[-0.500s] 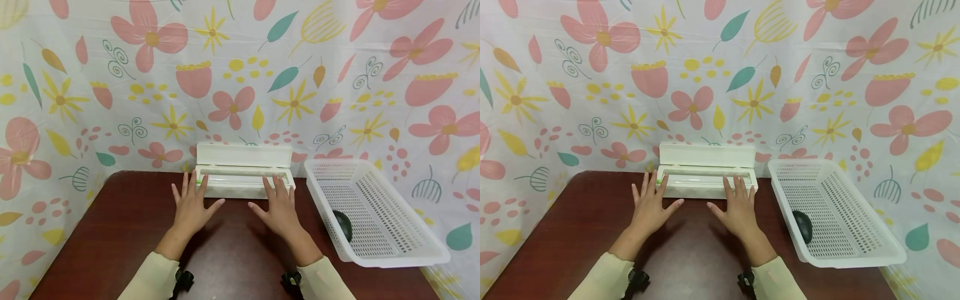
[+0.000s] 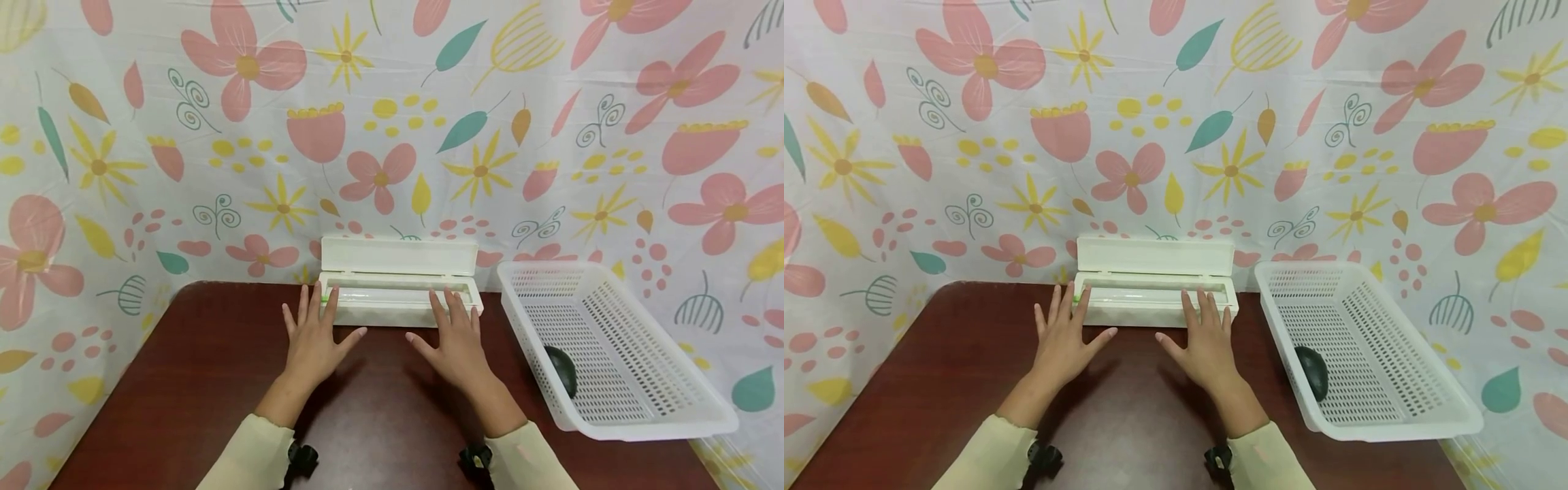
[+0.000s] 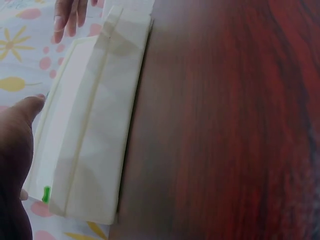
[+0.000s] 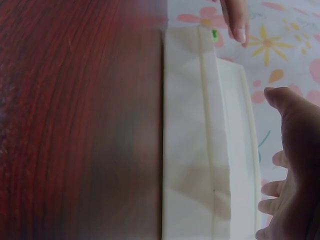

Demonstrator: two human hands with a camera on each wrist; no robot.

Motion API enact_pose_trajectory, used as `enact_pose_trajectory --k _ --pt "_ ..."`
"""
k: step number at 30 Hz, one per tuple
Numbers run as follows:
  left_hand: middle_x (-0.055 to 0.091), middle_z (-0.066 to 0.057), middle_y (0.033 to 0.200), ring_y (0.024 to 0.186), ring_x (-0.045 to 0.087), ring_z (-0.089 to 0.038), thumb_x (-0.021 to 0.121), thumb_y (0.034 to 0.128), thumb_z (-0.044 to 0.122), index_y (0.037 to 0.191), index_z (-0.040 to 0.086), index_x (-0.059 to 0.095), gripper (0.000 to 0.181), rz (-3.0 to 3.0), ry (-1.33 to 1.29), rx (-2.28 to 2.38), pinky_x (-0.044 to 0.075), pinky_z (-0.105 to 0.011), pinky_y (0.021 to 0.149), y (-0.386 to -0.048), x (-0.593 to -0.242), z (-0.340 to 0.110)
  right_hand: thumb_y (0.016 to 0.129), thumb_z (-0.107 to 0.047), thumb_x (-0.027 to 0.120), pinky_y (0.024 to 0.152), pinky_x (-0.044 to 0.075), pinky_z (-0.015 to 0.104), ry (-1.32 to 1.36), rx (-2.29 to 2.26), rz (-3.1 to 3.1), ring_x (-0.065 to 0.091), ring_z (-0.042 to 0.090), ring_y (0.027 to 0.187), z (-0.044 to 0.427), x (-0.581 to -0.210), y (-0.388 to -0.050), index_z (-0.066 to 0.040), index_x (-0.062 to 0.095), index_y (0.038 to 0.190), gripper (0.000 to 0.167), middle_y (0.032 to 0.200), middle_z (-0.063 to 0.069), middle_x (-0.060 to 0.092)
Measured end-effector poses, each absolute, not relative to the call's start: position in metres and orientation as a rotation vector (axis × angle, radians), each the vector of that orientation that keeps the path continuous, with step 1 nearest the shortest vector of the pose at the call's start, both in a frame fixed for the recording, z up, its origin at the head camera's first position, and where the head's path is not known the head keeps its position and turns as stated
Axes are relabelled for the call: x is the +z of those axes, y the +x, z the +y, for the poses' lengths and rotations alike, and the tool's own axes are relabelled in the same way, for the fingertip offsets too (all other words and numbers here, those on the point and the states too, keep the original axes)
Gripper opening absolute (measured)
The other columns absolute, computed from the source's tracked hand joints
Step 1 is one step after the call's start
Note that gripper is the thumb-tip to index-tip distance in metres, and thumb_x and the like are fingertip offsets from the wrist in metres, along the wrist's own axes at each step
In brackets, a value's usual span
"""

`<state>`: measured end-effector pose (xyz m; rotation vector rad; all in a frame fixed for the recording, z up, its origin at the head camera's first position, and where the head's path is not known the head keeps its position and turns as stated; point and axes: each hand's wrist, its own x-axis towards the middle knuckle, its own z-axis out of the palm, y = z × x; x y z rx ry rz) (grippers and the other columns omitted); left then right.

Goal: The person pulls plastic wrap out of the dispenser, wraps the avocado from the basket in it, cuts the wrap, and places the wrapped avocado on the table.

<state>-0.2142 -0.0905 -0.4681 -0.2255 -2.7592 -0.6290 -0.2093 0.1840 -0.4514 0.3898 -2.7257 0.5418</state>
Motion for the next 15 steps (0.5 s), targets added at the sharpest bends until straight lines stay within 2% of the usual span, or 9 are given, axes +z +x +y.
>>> enact_pose_trajectory --k 8,15 --pt "0.018 -0.017 0.169 0.158 0.006 -0.037 0.063 0.0920 0.063 0.163 0.017 0.020 0.095 -2.696 -0.234 -0.694 0.002 -0.071 0.120 -0.217 -0.469 -0.089 0.093 -0.049 0.068 0.119 0.014 0.070 0.396 0.609 -2.692 0.026 0.039 0.152 0.191 -0.452 -0.214 -0.012 0.028 0.160 0.086 0.161 0.022 0.031" --pt "0.036 -0.018 0.158 0.156 0.017 -0.037 0.074 0.0921 0.040 0.157 0.007 0.035 0.082 -2.605 -0.243 -0.763 0.007 -0.073 0.119 -0.223 -0.471 -0.089 0.096 -0.035 0.069 0.120 0.015 0.069 0.348 0.676 -2.620 0.030 0.039 0.150 0.200 -0.454 -0.221 -0.003 0.035 0.155 0.076 0.156 0.023 0.037"
